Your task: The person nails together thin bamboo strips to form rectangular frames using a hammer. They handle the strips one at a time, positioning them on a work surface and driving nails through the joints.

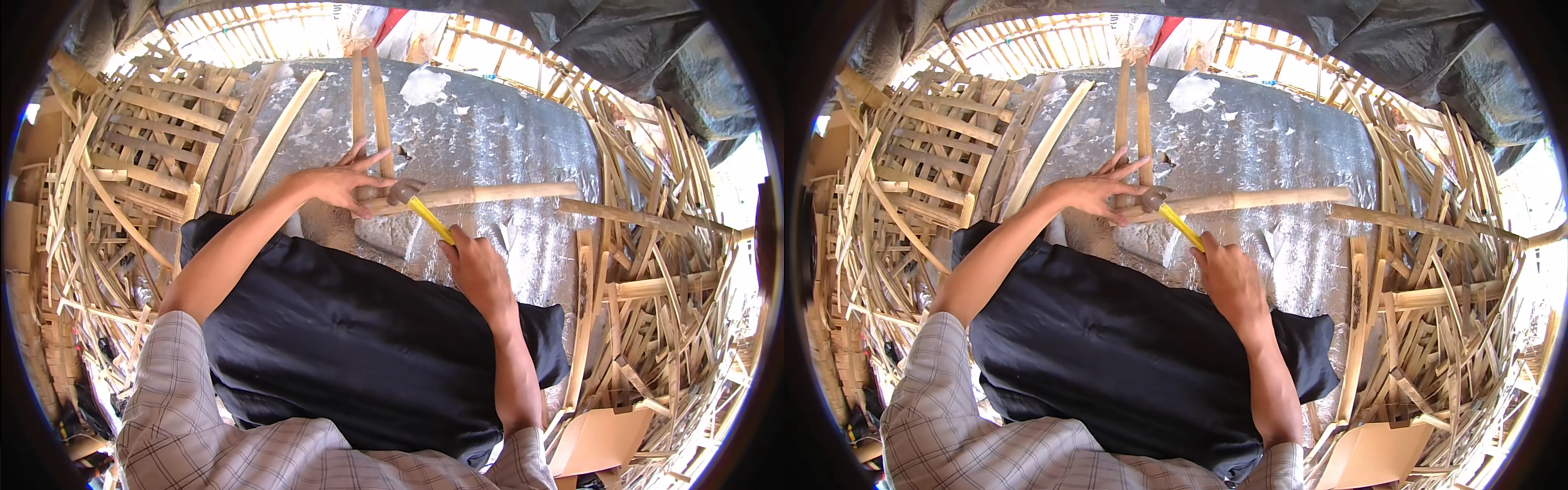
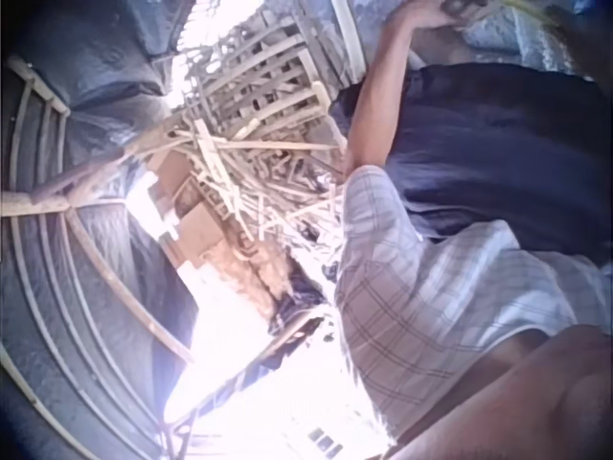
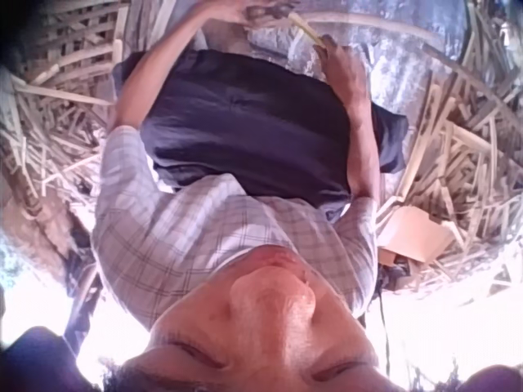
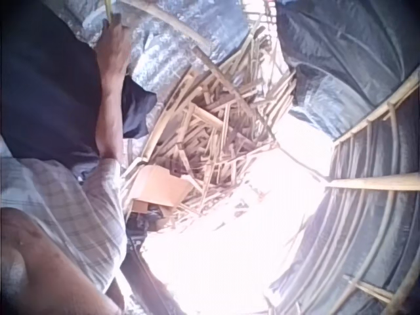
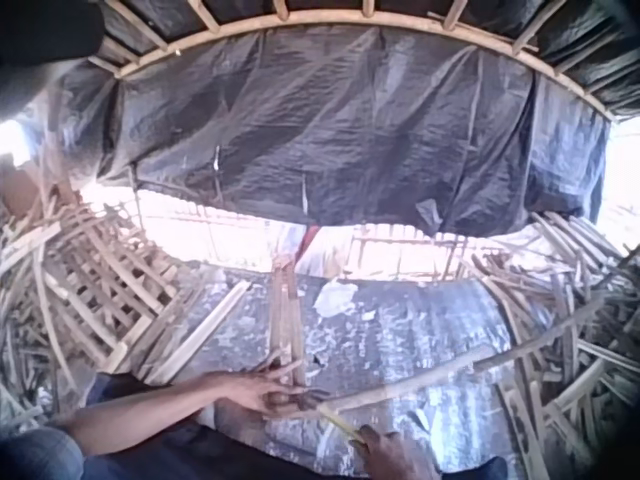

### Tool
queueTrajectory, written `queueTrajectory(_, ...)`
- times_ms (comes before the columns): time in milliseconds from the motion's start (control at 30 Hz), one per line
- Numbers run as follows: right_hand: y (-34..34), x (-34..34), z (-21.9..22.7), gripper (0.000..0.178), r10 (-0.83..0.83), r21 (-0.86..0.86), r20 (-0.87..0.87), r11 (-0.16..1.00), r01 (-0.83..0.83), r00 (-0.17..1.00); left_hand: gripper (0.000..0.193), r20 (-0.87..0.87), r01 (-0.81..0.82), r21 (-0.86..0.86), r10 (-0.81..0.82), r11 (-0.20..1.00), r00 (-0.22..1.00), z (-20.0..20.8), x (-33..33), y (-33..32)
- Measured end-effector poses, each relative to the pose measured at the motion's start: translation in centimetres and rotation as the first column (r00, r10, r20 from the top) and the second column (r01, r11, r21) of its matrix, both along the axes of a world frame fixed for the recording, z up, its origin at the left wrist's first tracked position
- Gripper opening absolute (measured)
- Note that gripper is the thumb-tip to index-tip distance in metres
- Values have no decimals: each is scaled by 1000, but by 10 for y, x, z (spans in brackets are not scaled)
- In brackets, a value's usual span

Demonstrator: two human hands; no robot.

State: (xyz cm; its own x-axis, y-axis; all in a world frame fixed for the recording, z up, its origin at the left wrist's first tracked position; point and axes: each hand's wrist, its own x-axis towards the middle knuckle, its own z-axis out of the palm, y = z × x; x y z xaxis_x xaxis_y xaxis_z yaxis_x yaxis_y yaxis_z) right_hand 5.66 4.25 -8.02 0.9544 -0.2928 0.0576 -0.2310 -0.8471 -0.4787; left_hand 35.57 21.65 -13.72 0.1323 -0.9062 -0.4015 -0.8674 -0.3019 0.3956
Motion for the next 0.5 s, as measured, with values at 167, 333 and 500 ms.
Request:
queueTrajectory(167,-4,3,4,21,-136,106,158,987,120,978,96,-99,-63,67,69,996,993,12,-8,-8)
queueTrajectory(333,1,3,4,21,-181,201,168,969,146,969,97,-82,-45,55,49,997,995,11,-9,-9)
queueTrajectory(500,6,-3,1,23,25,-99,-14,995,-26,1000,92,10,-37,37,37,999,999,11,-11,-8)
